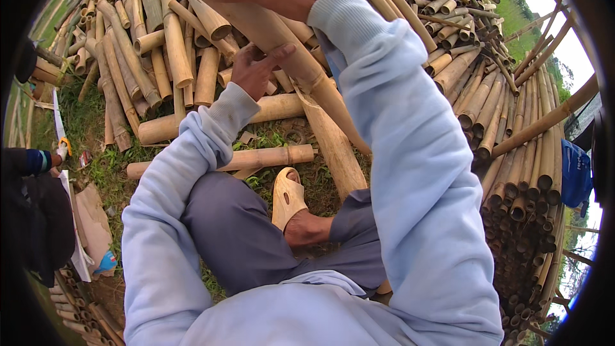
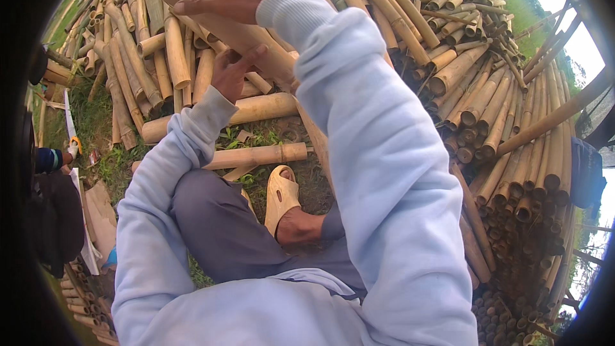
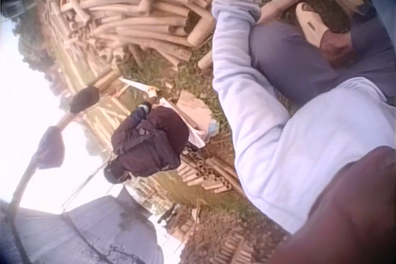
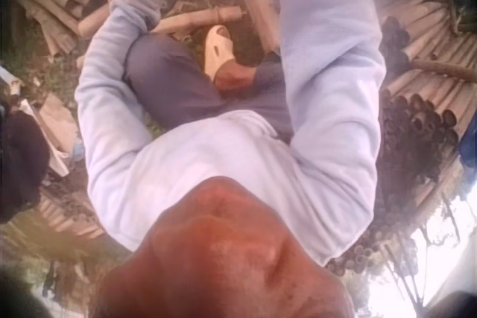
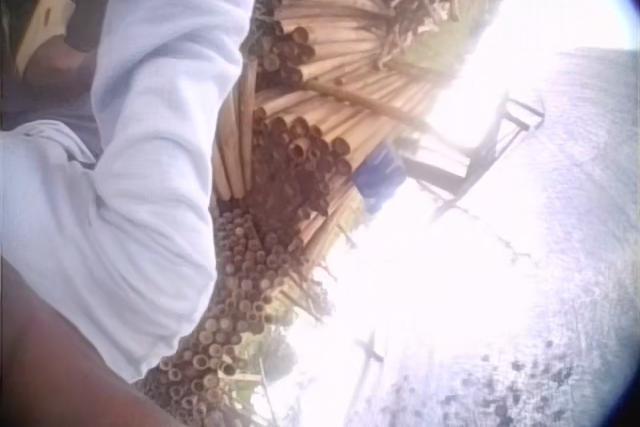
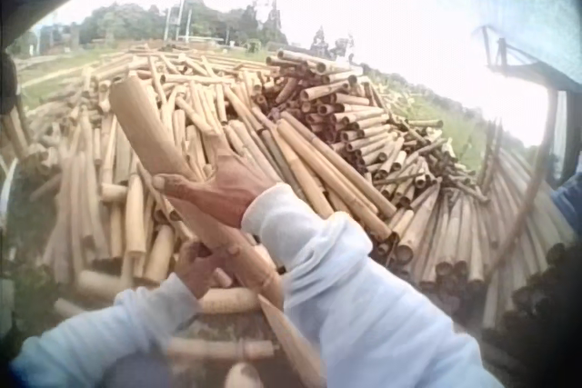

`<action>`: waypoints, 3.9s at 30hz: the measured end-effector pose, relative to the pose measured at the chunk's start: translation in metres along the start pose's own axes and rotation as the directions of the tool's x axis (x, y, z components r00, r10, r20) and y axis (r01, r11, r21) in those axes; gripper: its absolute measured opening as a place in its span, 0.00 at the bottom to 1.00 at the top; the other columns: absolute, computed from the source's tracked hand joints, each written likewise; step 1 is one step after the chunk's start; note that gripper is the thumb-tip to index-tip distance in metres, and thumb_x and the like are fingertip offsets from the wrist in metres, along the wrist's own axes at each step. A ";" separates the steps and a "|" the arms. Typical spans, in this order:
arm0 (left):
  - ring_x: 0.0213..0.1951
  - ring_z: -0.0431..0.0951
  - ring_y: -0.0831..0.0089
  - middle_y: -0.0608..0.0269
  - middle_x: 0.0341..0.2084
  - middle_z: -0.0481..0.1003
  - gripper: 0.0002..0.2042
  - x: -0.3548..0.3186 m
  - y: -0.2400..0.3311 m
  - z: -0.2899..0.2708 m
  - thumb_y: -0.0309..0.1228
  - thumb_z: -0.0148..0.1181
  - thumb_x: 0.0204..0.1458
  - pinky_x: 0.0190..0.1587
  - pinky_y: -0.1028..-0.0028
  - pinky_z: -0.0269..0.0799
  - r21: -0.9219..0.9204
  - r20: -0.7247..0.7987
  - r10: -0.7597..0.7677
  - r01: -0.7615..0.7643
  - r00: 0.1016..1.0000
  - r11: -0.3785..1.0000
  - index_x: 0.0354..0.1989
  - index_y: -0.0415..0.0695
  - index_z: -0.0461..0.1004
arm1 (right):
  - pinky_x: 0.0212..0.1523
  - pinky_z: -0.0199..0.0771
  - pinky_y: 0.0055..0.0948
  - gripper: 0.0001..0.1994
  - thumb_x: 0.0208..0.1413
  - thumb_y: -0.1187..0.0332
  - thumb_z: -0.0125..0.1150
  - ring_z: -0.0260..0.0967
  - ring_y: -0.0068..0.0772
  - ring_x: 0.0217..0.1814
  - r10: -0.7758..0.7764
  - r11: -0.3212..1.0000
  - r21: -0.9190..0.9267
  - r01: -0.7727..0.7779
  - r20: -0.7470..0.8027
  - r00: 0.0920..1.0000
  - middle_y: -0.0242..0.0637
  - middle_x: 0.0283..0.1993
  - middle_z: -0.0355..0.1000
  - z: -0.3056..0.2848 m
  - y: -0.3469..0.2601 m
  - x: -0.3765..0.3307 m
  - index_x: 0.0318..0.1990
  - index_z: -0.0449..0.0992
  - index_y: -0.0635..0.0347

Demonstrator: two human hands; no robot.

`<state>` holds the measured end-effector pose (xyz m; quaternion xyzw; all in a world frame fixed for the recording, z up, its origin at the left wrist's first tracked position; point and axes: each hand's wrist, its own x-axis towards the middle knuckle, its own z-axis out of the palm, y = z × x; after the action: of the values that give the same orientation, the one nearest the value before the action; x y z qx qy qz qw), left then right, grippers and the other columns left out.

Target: The person sits on the ground and uses a hand saw to cut bamboo poles into shorter sections. They repeatedly position a bamboo pole, saw through it, and set the cut pieces aside.

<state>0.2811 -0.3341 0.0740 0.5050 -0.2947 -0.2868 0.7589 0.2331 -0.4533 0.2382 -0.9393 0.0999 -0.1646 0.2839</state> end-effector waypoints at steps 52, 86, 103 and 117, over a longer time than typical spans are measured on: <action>0.47 0.81 0.52 0.47 0.50 0.75 0.39 -0.132 -0.137 -0.226 0.53 0.71 0.51 0.47 0.53 0.85 -0.374 -0.795 -0.466 0.291 0.389 0.881 0.63 0.37 0.66 | 0.71 0.57 0.51 0.43 0.50 0.47 0.73 0.60 0.44 0.73 0.312 0.881 -0.473 -0.013 0.560 0.768 0.40 0.67 0.67 0.301 0.167 -0.234 0.72 0.60 0.47; 0.64 0.72 0.63 0.42 0.65 0.69 0.33 -0.100 0.086 -0.085 0.42 0.58 0.67 0.67 0.65 0.67 0.392 -0.030 -0.017 0.027 0.999 0.919 0.74 0.34 0.57 | 0.58 0.76 0.43 0.41 0.42 0.56 0.81 0.80 0.52 0.53 0.314 0.910 0.319 -0.264 -0.119 0.942 0.54 0.50 0.80 0.123 0.118 -0.183 0.63 0.69 0.63; 0.64 0.70 0.42 0.38 0.62 0.69 0.27 -0.308 0.089 -0.046 0.41 0.67 0.56 0.67 0.51 0.64 0.909 -0.147 0.346 -0.011 0.927 0.416 0.58 0.37 0.70 | 0.61 0.71 0.44 0.27 0.56 0.58 0.68 0.72 0.47 0.60 0.039 0.992 -0.125 0.015 0.413 0.910 0.42 0.55 0.76 0.314 0.129 -0.185 0.63 0.72 0.52; 0.61 0.73 0.46 0.44 0.54 0.77 0.11 -0.321 0.089 -0.056 0.36 0.66 0.55 0.62 0.48 0.65 0.918 -0.046 0.360 -0.102 0.932 0.383 0.35 0.46 0.70 | 0.61 0.67 0.60 0.30 0.49 0.61 0.72 0.66 0.44 0.65 0.126 0.919 -0.371 0.137 0.604 0.787 0.43 0.59 0.68 0.430 0.084 -0.174 0.59 0.69 0.57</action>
<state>0.1223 -0.0369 0.0891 0.8164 -0.3766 0.0896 0.4285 0.2215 -0.2580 -0.1907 -0.9787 0.0299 0.1738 0.1047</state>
